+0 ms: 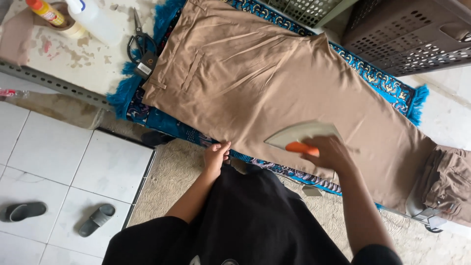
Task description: The person irons a pair of beige trousers laid out on a patterned cloth. They use a handheld electric iron to smooth the fabric, moving it back and forth across the legs and waist area while holding the garment in place with the other hand.
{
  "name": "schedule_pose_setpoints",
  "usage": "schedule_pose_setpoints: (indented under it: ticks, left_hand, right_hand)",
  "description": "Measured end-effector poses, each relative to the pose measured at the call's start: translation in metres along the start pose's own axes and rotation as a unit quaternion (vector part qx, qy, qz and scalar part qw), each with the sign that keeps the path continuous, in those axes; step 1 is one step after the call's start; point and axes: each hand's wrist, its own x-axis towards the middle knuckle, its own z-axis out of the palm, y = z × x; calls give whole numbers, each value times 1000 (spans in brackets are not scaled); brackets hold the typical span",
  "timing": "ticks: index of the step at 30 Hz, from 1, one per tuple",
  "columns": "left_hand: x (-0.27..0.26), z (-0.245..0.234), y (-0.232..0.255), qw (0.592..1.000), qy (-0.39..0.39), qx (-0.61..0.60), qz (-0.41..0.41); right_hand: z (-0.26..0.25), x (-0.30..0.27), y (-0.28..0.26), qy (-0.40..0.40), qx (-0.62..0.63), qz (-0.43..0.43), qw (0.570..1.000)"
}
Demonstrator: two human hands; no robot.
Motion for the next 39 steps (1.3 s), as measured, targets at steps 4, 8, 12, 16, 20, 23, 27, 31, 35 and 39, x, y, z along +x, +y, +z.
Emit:
schedule_pose_setpoints:
  ticks: [4,8,12,16,20,23,27,31,35,39]
  left_hand:
    - [14,9,-17,999,36,-18,21]
    - [17,9,-25,997,69,-38,14]
    - [29,7,-41,995,92,-49,3]
    - [30,16,-42,990,131,-40,22]
    - [36,23,-51,987,151,-33,43]
    - [43,24,-53,984,162,-43,54]
    - [46,23,-61,986,145,-70,45]
    - [28,19,-44,987,138,-82,34]
    - [28,19,-47,986,126,-106,34]
    - [55,20,-70,988,124,-79,55]
  right_hand:
    - [2,79,-15,-45,-81,-12,996]
    - [1,138,-63,-120,-230,-22,965]
    - [25,158,-84,-194,-255,-14,947]
    - [-2,158,-81,-226,-294,-24,928]
    - [-8,162,-63,-215,-289,12,933]
    - [-4,159,-79,-217,-296,-2,930]
    - [17,152,-92,-245,-302,-25,921]
    - [-1,161,-85,-242,-306,-21,921]
    - [12,165,-72,-226,-293,2,929]
    - [26,158,-87,-229,-275,-18,933]
